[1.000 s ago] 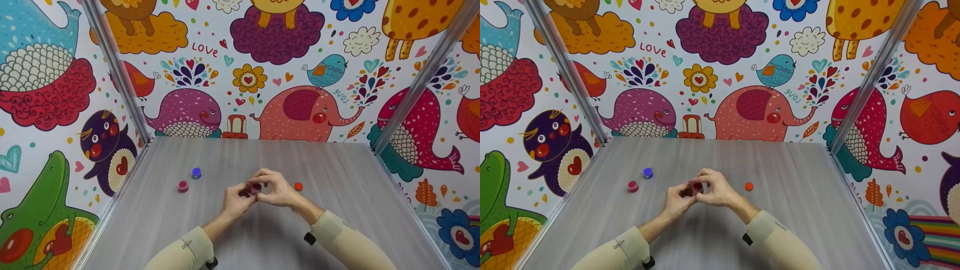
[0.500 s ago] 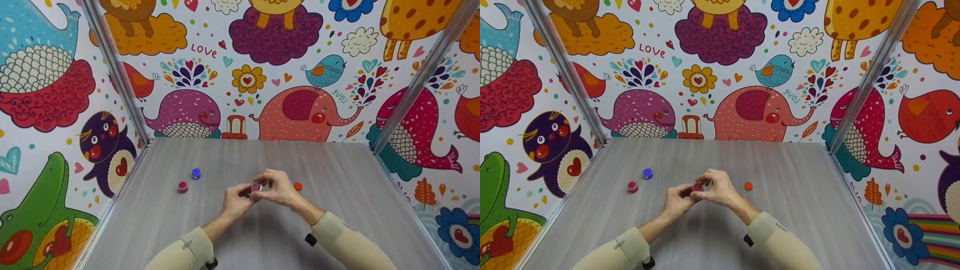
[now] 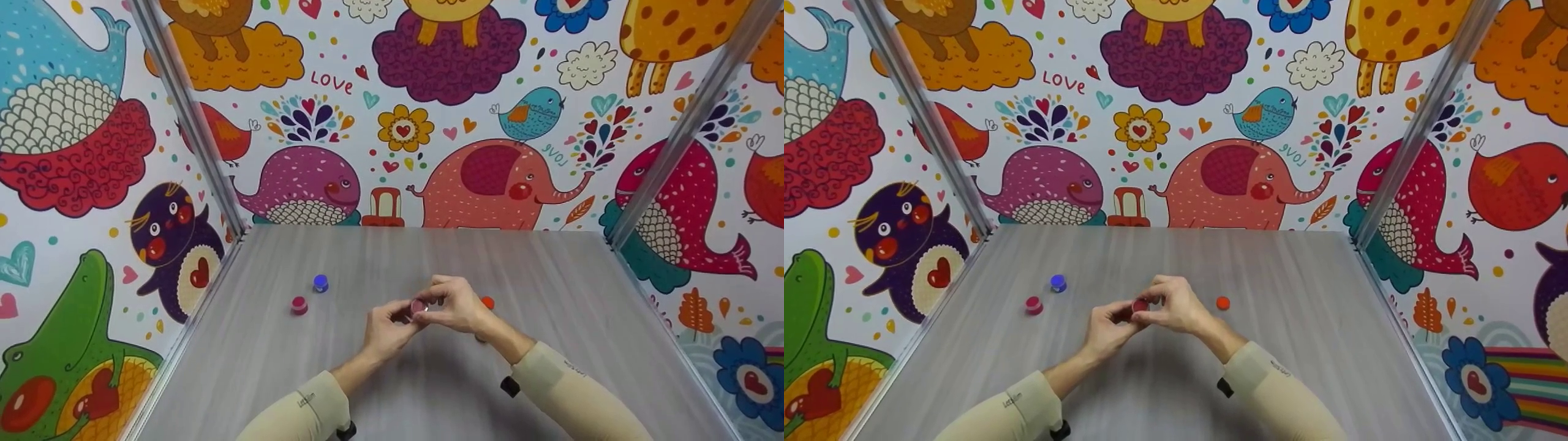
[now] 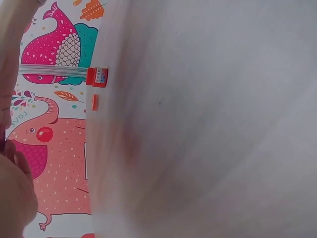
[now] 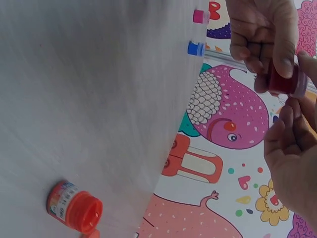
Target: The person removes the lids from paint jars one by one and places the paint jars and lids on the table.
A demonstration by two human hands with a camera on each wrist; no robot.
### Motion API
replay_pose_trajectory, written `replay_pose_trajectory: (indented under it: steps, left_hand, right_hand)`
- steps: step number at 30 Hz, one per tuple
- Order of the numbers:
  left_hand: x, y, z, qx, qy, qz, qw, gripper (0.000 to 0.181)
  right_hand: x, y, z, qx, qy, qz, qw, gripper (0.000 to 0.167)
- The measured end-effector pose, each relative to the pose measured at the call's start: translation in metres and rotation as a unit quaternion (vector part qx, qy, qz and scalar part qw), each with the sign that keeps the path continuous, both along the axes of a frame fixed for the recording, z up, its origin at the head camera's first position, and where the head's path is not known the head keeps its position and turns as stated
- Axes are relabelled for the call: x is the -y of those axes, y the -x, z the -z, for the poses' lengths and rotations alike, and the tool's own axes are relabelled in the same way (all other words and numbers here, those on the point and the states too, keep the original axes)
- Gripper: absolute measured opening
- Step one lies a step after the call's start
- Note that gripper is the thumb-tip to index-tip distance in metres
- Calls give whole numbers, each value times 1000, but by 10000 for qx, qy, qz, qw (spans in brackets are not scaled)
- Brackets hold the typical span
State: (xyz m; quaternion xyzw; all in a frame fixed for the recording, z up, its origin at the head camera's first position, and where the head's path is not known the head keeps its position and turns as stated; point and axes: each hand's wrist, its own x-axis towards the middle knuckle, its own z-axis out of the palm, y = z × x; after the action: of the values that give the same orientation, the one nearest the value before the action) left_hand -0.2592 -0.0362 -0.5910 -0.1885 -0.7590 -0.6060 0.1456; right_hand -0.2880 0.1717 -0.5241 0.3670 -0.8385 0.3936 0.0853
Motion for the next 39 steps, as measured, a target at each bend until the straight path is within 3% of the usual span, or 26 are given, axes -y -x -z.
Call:
replay_pose_trajectory:
  steps: [5, 12, 18, 23, 39]
  left_hand:
    - [0, -1, 0, 52, 31, 95, 9999, 20]
    - [-3, -1, 1, -208, 13, 229, 9995, 16]
    - [-4, -2, 2, -109, -78, 283, 9995, 14]
    - [-4, -3, 3, -105, -98, 316, 9994, 15]
    - [-4, -3, 0, 67, 99, 79, 9999, 27]
  right_hand:
    - [-3, 3, -3, -147, -107, -404, 9990, 23]
    - [-4, 5, -3, -94, -28, -620, 9980, 30]
    - [-2, 5, 0, -315, 249, -961, 9946, 38]
    - [-3, 6, 1, -461, 163, -1090, 9928, 42]
    - [-8, 5, 2, -79, 343, -28, 9994, 37]
